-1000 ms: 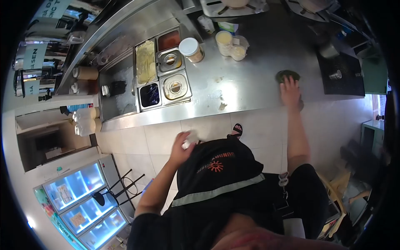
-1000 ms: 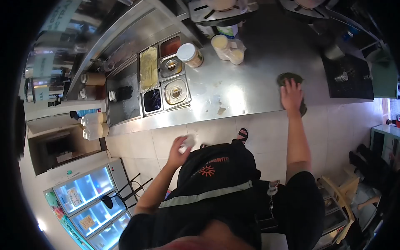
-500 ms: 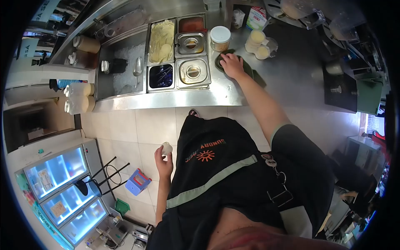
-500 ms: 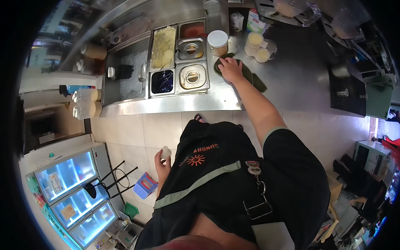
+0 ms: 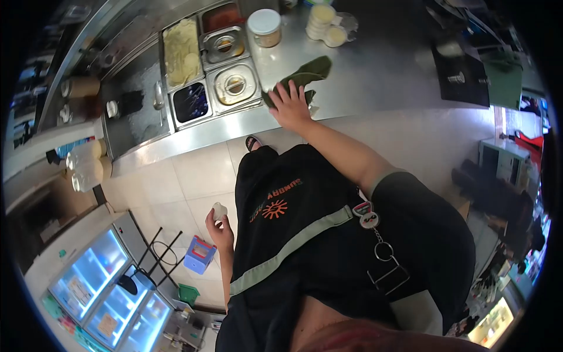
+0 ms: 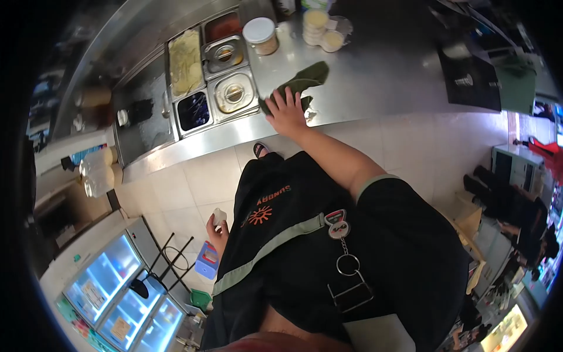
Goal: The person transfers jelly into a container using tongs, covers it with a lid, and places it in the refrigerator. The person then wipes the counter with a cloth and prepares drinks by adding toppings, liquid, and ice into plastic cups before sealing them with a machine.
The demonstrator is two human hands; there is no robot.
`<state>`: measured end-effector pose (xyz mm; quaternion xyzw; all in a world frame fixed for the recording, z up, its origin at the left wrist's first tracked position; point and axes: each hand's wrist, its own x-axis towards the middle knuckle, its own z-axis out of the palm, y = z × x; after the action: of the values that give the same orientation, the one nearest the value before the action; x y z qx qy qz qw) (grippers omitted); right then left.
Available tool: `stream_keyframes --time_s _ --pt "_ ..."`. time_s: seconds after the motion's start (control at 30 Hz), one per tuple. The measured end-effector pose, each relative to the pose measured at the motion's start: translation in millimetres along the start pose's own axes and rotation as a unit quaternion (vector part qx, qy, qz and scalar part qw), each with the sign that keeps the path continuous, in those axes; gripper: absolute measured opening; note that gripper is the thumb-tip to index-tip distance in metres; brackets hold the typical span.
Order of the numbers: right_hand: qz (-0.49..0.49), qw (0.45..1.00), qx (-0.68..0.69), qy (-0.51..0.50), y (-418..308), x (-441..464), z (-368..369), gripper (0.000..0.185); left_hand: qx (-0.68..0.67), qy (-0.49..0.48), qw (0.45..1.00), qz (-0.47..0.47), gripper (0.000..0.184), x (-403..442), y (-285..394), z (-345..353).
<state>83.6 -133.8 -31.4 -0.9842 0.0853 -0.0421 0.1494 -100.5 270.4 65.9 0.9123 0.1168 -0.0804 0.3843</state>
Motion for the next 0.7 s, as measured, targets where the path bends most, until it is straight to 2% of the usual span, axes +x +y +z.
stream_keyframes --time_s 0.07,0.1,0.13,0.2,0.23,0.3,0.37,0.4,0.47,0.5,0.53,0.57,0.6,0.63,0.67,0.7 --pt "-0.151 0.988 0.012 -0.033 42 -29 -13 0.060 0.023 -0.010 1.000 0.005 0.042 4 11 1" --pt "-0.175 0.984 -0.030 -0.033 74 -36 -21 0.057 0.020 -0.013 1.000 0.018 0.042 8 15 2" --pt "-0.149 0.987 -0.031 -0.051 102 -41 -49 0.055 0.017 -0.014 0.999 0.030 0.041 11 18 3" --pt "-0.137 0.989 -0.051 -0.002 188 -50 -65 0.053 0.015 -0.013 0.999 0.036 0.041 12 27 6" --pt "-0.097 0.995 -0.026 0.006 239 -52 -65 0.055 0.016 -0.014 0.999 0.036 0.041 10 30 6" --pt "0.003 0.996 -0.060 0.060 326 -57 -72 0.054 0.018 -0.015 0.999 0.043 0.042 9 33 5" --pt "0.194 0.968 -0.118 0.105 364 -60 -75 0.053 0.037 -0.024 0.998 0.046 0.042 4 31 4" --pt "0.202 0.966 -0.120 0.109 359 -58 -75 0.053 0.037 -0.029 0.997 0.054 0.042 3 33 6" --pt "0.363 0.915 -0.124 0.125 323 -43 -54 0.054 0.041 -0.034 0.998 0.042 0.043 -1 36 3" --pt "0.355 0.910 -0.135 0.163 284 -42 -46 0.052 0.046 -0.024 0.998 0.045 0.043 0 27 4" --pt "0.334 0.927 -0.120 0.117 240 -39 -50 0.050 0.050 -0.030 0.997 0.053 0.043 2 28 3" --pt "0.285 0.937 -0.142 0.140 200 -40 -36 0.046 0.044 -0.024 0.998 0.049 0.043 5 32 8" --pt "0.240 0.958 -0.097 0.127 159 -40 -35 0.043 0.037 -0.020 0.998 0.045 0.043 9 35 13" --pt "0.157 0.976 -0.063 0.136 134 -41 -24 0.037 0.027 -0.027 0.998 0.045 0.044 14 37 16" --pt "0.114 0.984 -0.002 0.134 105 -47 -16 0.027 0.031 -0.040 0.997 0.055 0.044 19 39 21" --pt "0.017 0.992 0.022 0.120 94 -60 -15 0.024 0.017 -0.056 0.996 0.061 0.044 24 43 25"
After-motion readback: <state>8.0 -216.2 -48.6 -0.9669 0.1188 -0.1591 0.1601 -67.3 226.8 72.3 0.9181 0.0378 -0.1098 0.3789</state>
